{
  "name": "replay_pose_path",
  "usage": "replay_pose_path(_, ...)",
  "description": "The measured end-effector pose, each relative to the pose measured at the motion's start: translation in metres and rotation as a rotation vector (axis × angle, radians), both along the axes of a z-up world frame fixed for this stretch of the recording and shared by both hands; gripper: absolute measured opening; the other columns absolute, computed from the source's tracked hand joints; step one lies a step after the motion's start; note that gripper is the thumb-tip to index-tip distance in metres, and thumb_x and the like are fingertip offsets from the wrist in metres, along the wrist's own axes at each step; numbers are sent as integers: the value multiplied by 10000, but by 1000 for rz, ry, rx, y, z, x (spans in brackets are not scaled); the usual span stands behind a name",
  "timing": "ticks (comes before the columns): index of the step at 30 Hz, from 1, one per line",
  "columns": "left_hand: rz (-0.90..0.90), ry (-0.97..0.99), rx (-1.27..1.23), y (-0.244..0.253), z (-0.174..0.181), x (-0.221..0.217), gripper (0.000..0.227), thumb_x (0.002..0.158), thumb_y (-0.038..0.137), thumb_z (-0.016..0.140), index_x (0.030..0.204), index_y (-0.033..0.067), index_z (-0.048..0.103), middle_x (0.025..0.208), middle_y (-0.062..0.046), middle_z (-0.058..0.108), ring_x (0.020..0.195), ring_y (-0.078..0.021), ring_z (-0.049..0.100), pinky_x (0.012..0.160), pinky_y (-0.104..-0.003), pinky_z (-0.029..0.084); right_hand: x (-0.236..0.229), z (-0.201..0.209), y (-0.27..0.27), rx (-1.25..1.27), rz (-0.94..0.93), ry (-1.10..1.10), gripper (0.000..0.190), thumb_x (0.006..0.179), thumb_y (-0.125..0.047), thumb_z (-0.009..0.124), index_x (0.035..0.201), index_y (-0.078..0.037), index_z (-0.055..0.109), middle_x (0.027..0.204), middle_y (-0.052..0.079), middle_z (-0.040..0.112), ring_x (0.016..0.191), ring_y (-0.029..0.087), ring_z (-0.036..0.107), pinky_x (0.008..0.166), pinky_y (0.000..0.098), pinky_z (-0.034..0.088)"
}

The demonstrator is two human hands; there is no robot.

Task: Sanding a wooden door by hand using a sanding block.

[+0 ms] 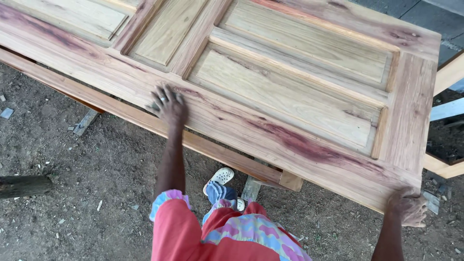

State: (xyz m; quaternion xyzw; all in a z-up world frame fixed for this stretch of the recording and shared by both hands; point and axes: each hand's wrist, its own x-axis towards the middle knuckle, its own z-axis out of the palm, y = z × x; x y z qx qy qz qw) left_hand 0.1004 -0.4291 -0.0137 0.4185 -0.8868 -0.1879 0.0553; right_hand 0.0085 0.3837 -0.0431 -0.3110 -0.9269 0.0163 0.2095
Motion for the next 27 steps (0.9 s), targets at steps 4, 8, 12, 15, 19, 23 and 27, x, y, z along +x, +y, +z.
replay_pose_path(4,-144,72,-203,102,-30,-34,646,1107,452,283,1611,56,201,1715,-235,76,1579,-435,57,1195,-729,-46,-1,-4,4,57,-6,-16,587,1105,-532,438,1213,5,649,1070,236,670,962,396,599,845,587,360)
replay_pose_path(8,-648,105,-310,252,12,-51,677,1073,492,298,1555,18,332,1642,-266,255,1509,-436,271,1182,-717,175,-3,0,0,8,-2,-5,590,1138,-558,466,1212,-3,650,1067,238,667,966,404,596,844,591,362)
replay_pose_path(12,-1160,121,-281,391,53,-45,631,1046,477,326,1564,120,371,1618,-198,328,1467,-444,340,1130,-753,269,-1,5,-5,-24,-25,-25,614,1159,-596,472,1180,-10,653,1052,235,670,965,403,590,859,586,364)
replay_pose_path(15,-1360,251,-274,457,30,-41,665,1016,513,319,1543,108,329,1652,-172,238,1507,-423,243,1149,-761,173,-9,-11,13,25,-8,15,586,1142,-580,480,1198,-28,668,1064,226,671,926,388,599,822,588,358)
replay_pose_path(19,-1447,188,-336,435,30,-32,592,1119,505,289,1621,192,320,1747,-91,241,1635,-345,206,1277,-748,141,-6,-4,5,-55,-24,-12,603,1149,-593,463,1186,-26,665,1074,216,669,949,387,597,863,573,360)
replay_pose_path(23,-1379,287,-242,321,31,-24,595,1057,458,379,1586,189,334,1684,-111,279,1562,-346,236,1253,-673,84,-7,-13,13,35,-7,33,536,1098,-495,444,1213,-27,678,1060,224,680,958,390,607,868,581,348)
replay_pose_path(27,-975,106,-85,175,32,-9,427,1138,296,451,1563,259,433,1639,-21,446,1575,-232,371,1332,-515,219,-6,-9,9,-39,-31,11,584,1158,-568,463,1232,-29,676,1041,222,679,987,392,602,917,599,331)
